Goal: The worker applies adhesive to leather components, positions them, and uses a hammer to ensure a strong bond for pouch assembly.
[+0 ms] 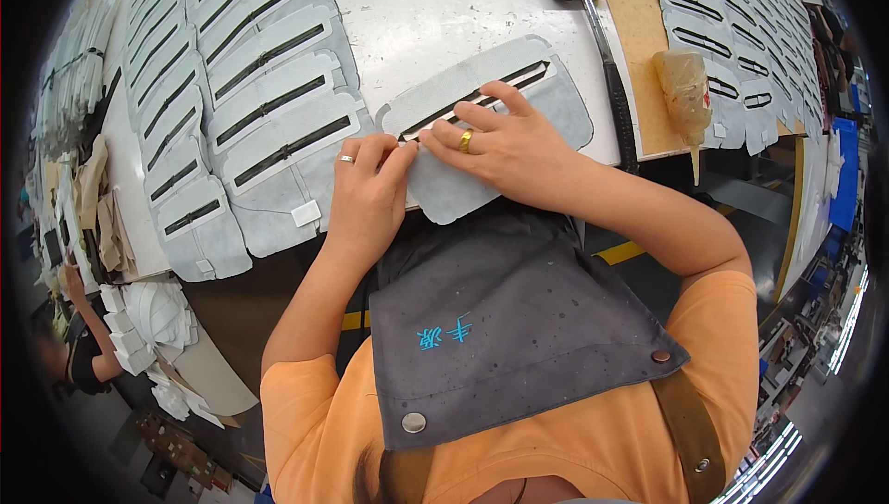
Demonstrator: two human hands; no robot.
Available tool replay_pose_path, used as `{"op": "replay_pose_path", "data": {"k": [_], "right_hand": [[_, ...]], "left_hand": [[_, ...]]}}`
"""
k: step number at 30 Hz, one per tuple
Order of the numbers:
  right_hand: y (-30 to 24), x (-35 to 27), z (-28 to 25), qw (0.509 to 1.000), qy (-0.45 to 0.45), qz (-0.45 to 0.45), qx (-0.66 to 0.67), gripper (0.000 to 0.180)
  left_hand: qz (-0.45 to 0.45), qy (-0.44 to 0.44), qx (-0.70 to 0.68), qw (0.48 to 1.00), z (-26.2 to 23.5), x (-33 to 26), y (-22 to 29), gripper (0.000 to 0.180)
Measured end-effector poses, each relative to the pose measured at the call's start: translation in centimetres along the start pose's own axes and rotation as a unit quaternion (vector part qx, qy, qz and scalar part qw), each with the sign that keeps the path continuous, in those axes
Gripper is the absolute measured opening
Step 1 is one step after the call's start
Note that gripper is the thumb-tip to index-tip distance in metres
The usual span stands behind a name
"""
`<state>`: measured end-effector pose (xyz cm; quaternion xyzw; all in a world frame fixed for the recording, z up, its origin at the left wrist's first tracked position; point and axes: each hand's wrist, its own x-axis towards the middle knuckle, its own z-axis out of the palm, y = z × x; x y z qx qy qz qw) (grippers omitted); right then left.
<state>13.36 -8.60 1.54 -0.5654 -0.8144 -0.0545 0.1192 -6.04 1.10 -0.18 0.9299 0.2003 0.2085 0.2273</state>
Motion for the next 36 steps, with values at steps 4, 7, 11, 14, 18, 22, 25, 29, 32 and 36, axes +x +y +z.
{"op": "replay_pose_path", "data": {"k": [4,7,11,14,18,22,25,29,32,36], "right_hand": [[3.4,-2.3,-1.2,0.999,-0.014,0.041,-0.020,0.035],[5.7,-4.3,-2.9,0.986,0.042,0.162,-0.014,0.035],[7.8,-7.3,-1.7,0.917,0.077,0.386,-0.062,0.036],[8.1,-7.9,-2.1,0.889,0.071,0.450,0.041,0.040],[5.9,-6.6,-5.1,0.876,0.117,0.424,0.198,0.050],[2.1,-6.5,-7.1,0.926,0.059,0.304,0.218,0.056],[1.3,-7.1,-6.5,0.905,-0.205,0.336,0.164,0.058],[1.4,-6.8,-7.2,0.921,-0.069,0.319,0.211,0.061],[1.1,-6.4,-7.4,0.923,0.112,0.283,0.236,0.060],[1.8,-9.1,-4.8,0.889,-0.084,0.348,0.286,0.055]], "left_hand": [[0.007,0.013,0.016,1.000,0.3,-0.2,0.1,0.031],[0.003,0.014,0.048,0.999,0.4,-0.3,0.8,0.031],[0.051,-0.014,0.026,0.998,1.6,1.0,2.7,0.032],[0.092,-0.048,0.022,0.994,2.4,1.9,3.0,0.036],[0.106,-0.052,0.039,0.992,2.7,1.6,2.8,0.037],[0.083,-0.061,0.038,0.994,2.7,1.4,3.0,0.039],[0.089,-0.060,0.038,0.994,2.7,1.5,3.0,0.038],[0.091,-0.063,0.050,0.993,2.3,1.7,3.2,0.038],[0.095,-0.072,0.045,0.992,2.0,2.1,3.0,0.037],[0.105,-0.099,0.042,0.989,0.9,4.1,2.8,0.037]]}}
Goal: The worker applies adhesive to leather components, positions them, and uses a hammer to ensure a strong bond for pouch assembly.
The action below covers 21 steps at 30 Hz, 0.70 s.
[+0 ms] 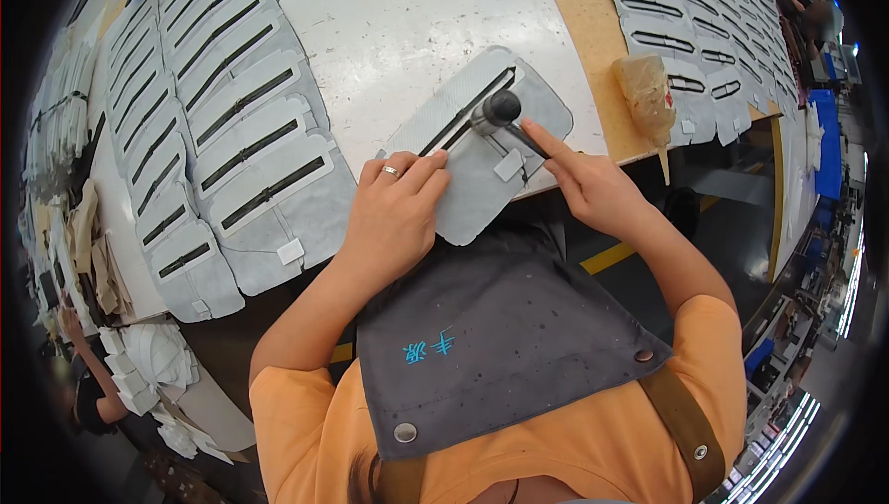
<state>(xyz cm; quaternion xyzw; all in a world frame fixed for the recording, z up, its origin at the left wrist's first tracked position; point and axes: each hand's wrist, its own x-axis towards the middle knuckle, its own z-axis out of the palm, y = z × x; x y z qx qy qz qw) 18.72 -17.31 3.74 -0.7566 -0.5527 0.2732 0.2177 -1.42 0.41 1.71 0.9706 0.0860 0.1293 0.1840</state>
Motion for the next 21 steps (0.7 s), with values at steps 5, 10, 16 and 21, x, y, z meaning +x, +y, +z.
{"op": "replay_pose_path", "data": {"k": [5,10,16,21], "right_hand": [[0.8,2.9,-1.5,0.985,0.164,0.040,0.030,0.049],[3.4,7.8,-1.7,0.944,0.331,-0.007,0.005,0.046],[0.4,6.0,-1.9,0.921,0.368,-0.123,-0.015,0.026],[0.1,4.6,1.5,0.969,0.223,-0.102,0.035,0.020]], "left_hand": [[-0.112,0.104,-0.128,0.980,0.3,3.8,-2.3,0.022],[-0.241,-0.105,-0.156,0.952,-1.3,7.1,-2.6,0.027],[-0.378,0.101,-0.522,0.758,0.4,2.2,-2.0,0.023],[-0.300,-0.230,-0.524,0.763,-1.1,2.4,3.1,0.021]]}}
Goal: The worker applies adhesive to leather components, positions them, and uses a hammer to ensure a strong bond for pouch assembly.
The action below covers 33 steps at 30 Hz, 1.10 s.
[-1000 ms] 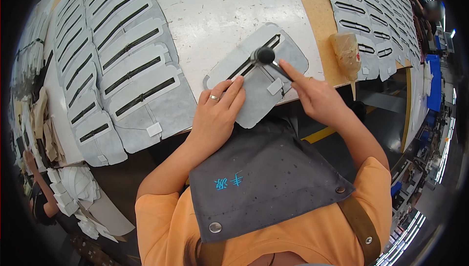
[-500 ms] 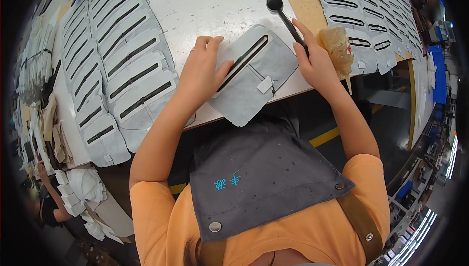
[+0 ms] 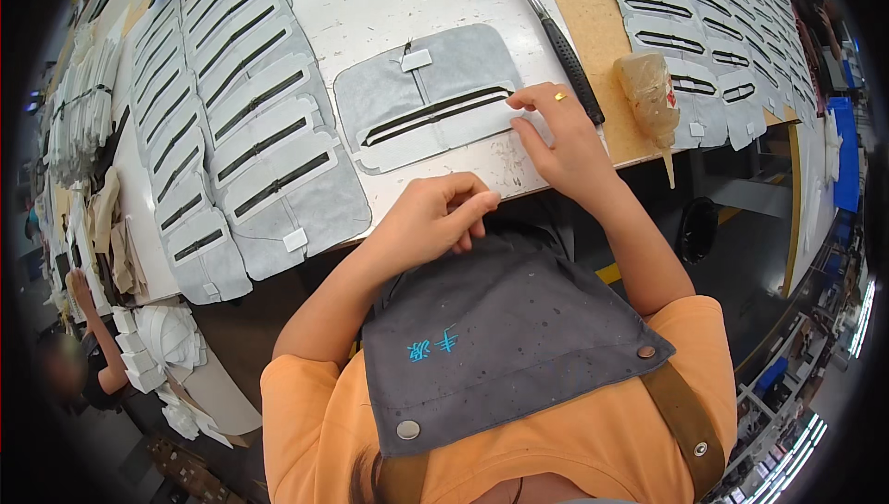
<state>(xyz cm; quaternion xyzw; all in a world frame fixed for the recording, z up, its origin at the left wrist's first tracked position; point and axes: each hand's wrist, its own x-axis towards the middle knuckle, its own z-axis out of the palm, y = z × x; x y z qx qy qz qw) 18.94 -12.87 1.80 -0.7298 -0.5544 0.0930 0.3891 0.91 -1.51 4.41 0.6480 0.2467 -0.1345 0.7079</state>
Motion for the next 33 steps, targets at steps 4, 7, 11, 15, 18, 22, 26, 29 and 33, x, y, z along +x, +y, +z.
{"op": "replay_pose_path", "data": {"k": [4,7,11,15,18,22,26,29,33], "right_hand": [[1.0,0.4,0.9,1.000,-0.002,-0.001,-0.027,0.022],[1.3,1.0,1.0,1.000,-0.005,0.030,-0.005,0.023],[2.0,1.1,0.7,0.998,-0.028,0.051,0.037,0.021],[2.2,1.2,0.5,0.997,-0.045,0.044,0.055,0.017],[2.2,1.3,0.3,0.997,-0.047,0.033,0.044,0.014],[2.4,1.0,0.4,0.998,-0.039,-0.038,-0.027,0.010],[2.2,0.8,0.5,0.996,-0.025,-0.054,-0.066,0.017],[1.2,0.7,1.2,0.997,0.006,-0.068,0.023,0.025],[1.3,0.5,1.6,0.999,-0.034,-0.031,0.016,0.030]], "left_hand": [[0.308,0.228,0.320,0.866,-1.4,4.1,-0.8,0.010],[0.331,0.304,0.418,0.790,-1.8,6.1,-0.5,0.017],[0.246,0.237,0.404,0.849,-2.1,6.8,0.1,0.022],[0.219,0.180,0.407,0.868,-3.4,7.3,0.7,0.020],[0.270,0.161,0.404,0.859,-3.8,7.7,0.1,0.024],[0.359,0.166,0.442,0.805,-3.7,7.3,-0.7,0.030],[0.352,0.179,0.507,0.766,-3.0,7.1,-1.2,0.032],[0.344,0.208,0.502,0.766,-3.0,6.8,-1.0,0.032],[0.313,0.209,0.404,0.834,-3.8,5.4,-1.0,0.028]]}}
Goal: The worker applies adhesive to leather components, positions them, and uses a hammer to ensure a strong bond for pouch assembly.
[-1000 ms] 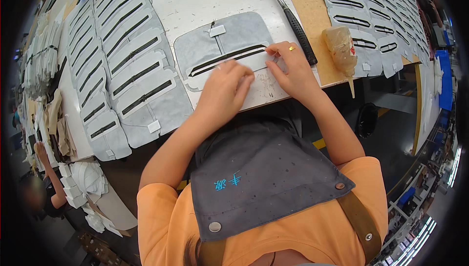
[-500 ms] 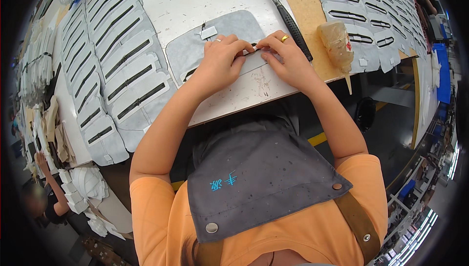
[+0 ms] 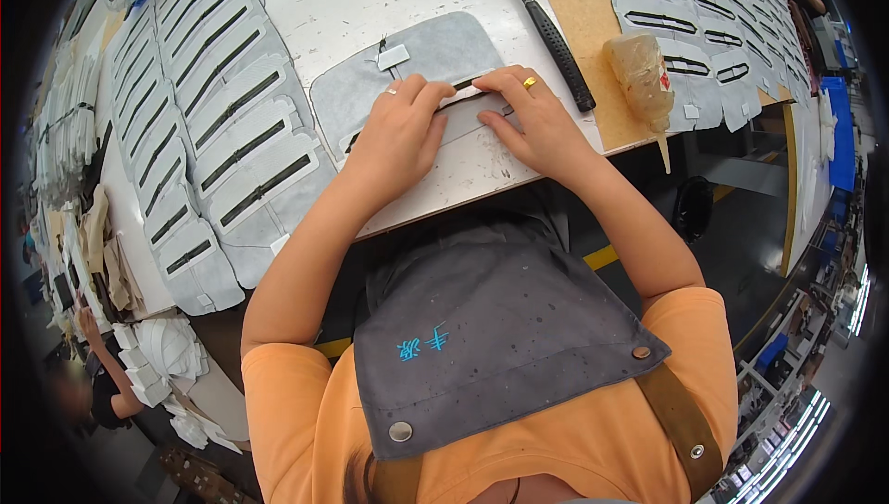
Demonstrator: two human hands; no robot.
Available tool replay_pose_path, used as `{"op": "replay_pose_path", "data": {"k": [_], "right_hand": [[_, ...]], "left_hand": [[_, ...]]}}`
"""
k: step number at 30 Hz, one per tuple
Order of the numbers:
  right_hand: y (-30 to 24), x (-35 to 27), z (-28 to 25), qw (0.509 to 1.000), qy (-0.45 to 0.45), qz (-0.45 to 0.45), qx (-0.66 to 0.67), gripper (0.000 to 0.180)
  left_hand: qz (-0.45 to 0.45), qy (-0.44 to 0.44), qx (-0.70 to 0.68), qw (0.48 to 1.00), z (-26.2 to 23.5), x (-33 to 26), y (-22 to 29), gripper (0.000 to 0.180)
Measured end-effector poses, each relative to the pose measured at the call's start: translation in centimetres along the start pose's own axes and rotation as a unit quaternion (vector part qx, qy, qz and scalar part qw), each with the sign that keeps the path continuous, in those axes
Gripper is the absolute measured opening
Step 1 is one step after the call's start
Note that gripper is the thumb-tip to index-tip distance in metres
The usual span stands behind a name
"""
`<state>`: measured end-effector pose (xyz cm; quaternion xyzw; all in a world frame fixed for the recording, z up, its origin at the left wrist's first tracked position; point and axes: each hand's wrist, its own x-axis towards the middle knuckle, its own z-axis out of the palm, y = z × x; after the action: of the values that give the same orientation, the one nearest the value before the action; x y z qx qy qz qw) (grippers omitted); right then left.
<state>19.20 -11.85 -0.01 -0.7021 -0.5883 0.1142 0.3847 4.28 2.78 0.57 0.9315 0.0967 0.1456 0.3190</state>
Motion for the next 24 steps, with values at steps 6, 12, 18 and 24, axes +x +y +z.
{"op": "replay_pose_path", "data": {"k": [6,12,18,24], "right_hand": [[-0.4,0.6,-0.2,0.992,-0.042,-0.063,-0.106,0.025],[-0.2,0.6,-0.7,0.981,-0.017,-0.098,-0.165,0.020],[-1.3,1.3,1.6,0.998,-0.022,-0.037,-0.036,0.021],[-1.8,2.0,1.5,0.994,-0.065,-0.029,-0.081,0.023]], "left_hand": [[0.044,0.028,-0.011,0.999,0.1,-0.9,-0.4,0.024],[0.080,0.027,0.042,0.996,0.8,-1.3,-0.7,0.030],[0.013,0.094,0.007,0.995,0.2,-1.6,0.1,0.020],[-0.070,0.035,-0.042,0.996,-1.9,-3.6,-0.5,0.016]]}}
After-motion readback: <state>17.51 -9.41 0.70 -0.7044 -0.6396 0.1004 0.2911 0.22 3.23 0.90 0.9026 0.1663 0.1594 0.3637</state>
